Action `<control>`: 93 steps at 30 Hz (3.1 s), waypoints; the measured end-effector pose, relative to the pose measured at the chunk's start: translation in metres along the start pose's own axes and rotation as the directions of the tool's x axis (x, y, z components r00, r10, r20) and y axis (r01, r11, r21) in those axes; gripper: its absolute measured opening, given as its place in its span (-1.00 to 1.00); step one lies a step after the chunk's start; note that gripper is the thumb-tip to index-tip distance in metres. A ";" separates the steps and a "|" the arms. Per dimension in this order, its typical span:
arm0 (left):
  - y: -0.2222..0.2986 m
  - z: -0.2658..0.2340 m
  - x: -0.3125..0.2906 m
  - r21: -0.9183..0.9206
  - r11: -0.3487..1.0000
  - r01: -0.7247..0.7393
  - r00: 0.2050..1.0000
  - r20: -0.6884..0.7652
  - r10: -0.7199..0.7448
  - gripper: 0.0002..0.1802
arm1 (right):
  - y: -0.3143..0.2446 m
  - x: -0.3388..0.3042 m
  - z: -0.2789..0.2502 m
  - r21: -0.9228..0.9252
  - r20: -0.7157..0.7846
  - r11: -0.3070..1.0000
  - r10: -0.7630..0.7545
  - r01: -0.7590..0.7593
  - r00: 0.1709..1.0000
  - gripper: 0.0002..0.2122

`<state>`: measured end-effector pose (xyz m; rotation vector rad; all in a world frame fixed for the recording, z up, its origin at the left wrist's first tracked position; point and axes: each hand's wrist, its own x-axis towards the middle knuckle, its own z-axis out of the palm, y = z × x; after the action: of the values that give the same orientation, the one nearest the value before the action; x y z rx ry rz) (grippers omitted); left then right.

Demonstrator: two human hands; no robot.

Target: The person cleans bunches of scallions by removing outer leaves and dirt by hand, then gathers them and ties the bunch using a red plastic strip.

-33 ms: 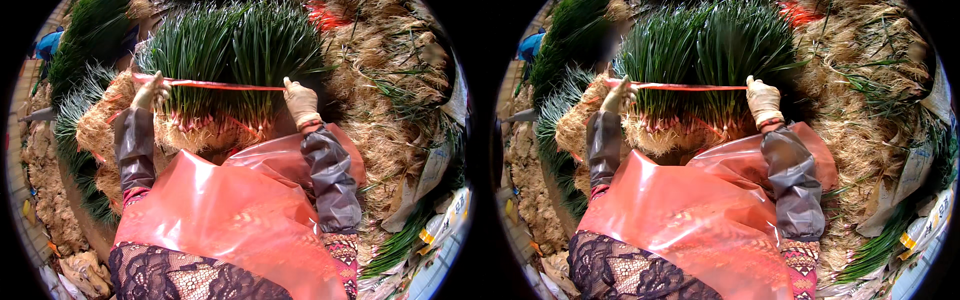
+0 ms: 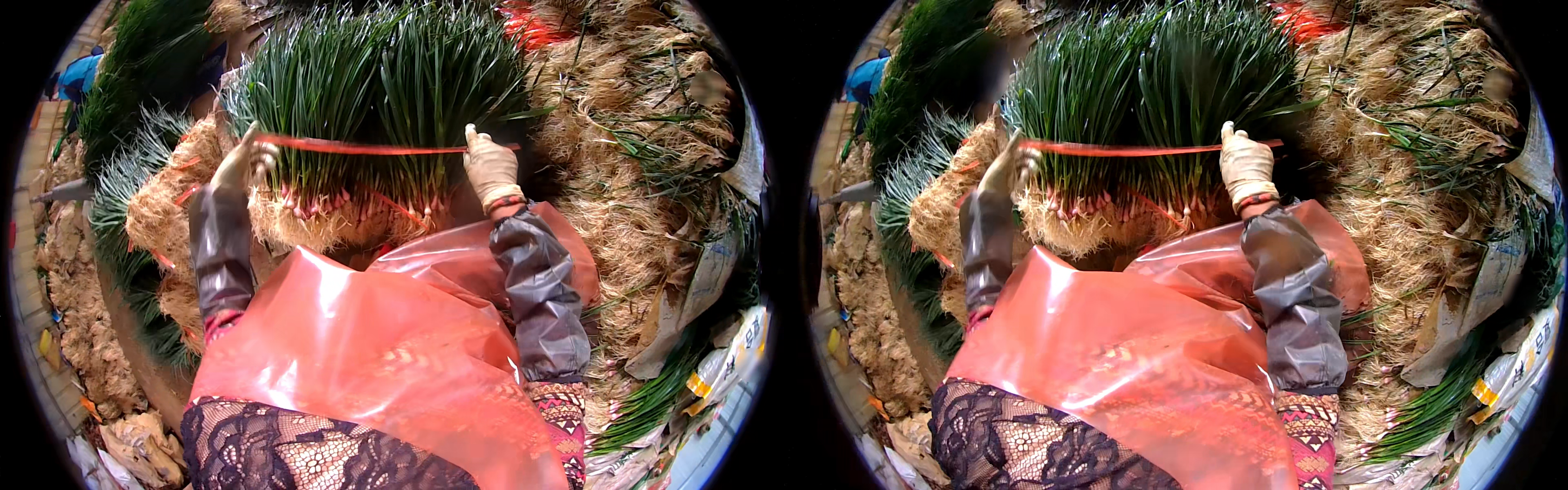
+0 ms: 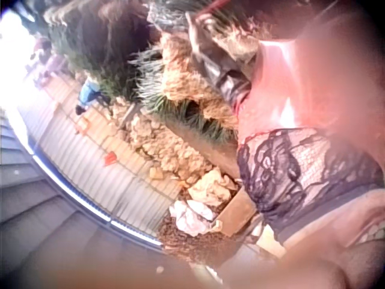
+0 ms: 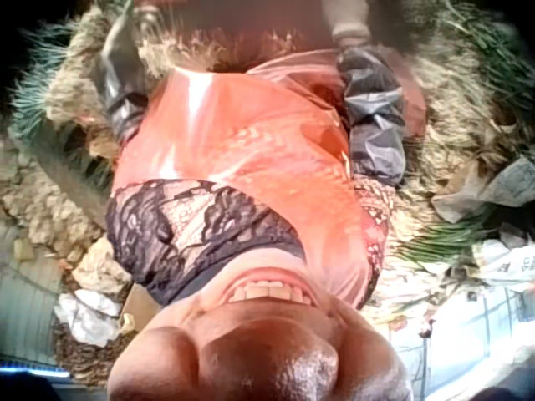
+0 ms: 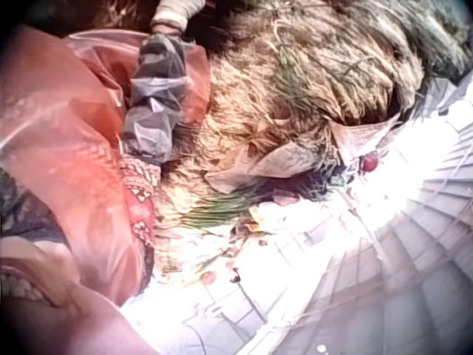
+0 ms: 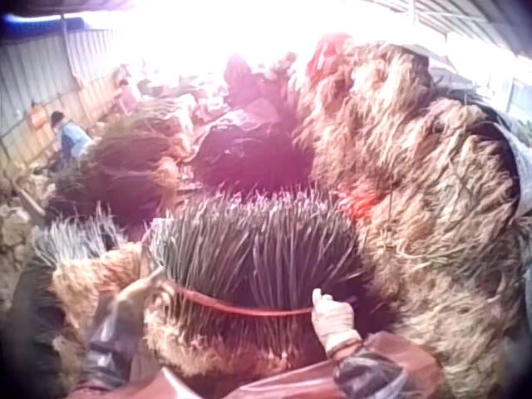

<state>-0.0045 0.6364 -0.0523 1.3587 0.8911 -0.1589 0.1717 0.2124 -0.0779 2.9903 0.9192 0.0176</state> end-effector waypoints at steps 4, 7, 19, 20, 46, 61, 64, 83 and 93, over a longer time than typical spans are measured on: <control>-0.016 -0.053 -0.030 -0.091 0.995 0.026 1.000 0.004 -0.026 -0.38 | 0.000 -0.022 -0.030 -0.009 0.262 1.000 0.030 -0.029 0.965 -0.24; -0.030 -0.088 -0.057 -0.134 0.979 -0.153 0.966 -0.228 0.120 -0.47 | 0.005 -0.044 -0.069 0.140 0.145 0.988 -0.084 0.064 0.986 -0.38; 0.004 0.223 -0.098 0.629 -0.138 -0.765 0.495 0.711 0.500 -0.76 | -0.027 -0.142 -0.283 0.731 -0.333 0.439 -0.439 0.523 0.834 -0.74; -0.004 0.229 -0.097 0.644 -0.204 -0.737 0.466 0.703 0.537 -0.80 | -0.022 -0.149 -0.287 0.742 -0.332 0.429 -0.432 0.515 0.839 -0.74; -0.015 0.564 -0.275 -0.389 0.209 -0.897 -0.343 0.911 0.228 -0.69 | 0.271 -0.516 -0.142 0.814 -0.109 0.049 0.992 -0.579 -0.070 -0.89; -0.060 0.595 -0.335 0.333 0.942 -0.043 -0.109 0.936 -0.336 -0.80 | 0.138 -0.394 -0.140 0.834 -0.416 0.239 0.864 -0.497 -0.283 -0.92; -0.070 0.593 -0.317 0.285 0.914 -0.289 -0.144 0.931 -0.335 -0.80 | 0.132 -0.391 -0.126 0.719 -0.520 0.229 0.803 -0.656 -0.290 -0.91; -0.072 0.592 -0.304 0.429 0.903 -0.006 -0.292 0.863 -0.412 -0.63 | 0.220 -0.513 -0.166 0.194 -0.220 -0.124 0.961 -0.973 -0.166 -0.79; -0.100 0.602 -0.284 0.467 0.884 0.001 -0.319 0.838 -0.443 -0.67 | 0.128 -0.441 -0.159 0.325 -0.497 0.398 0.844 -0.858 0.203 -0.54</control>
<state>0.0228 -0.0324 0.0184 0.7079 -0.4760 -1.6390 -0.1237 -0.1392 0.0801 2.9808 -0.9751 1.0255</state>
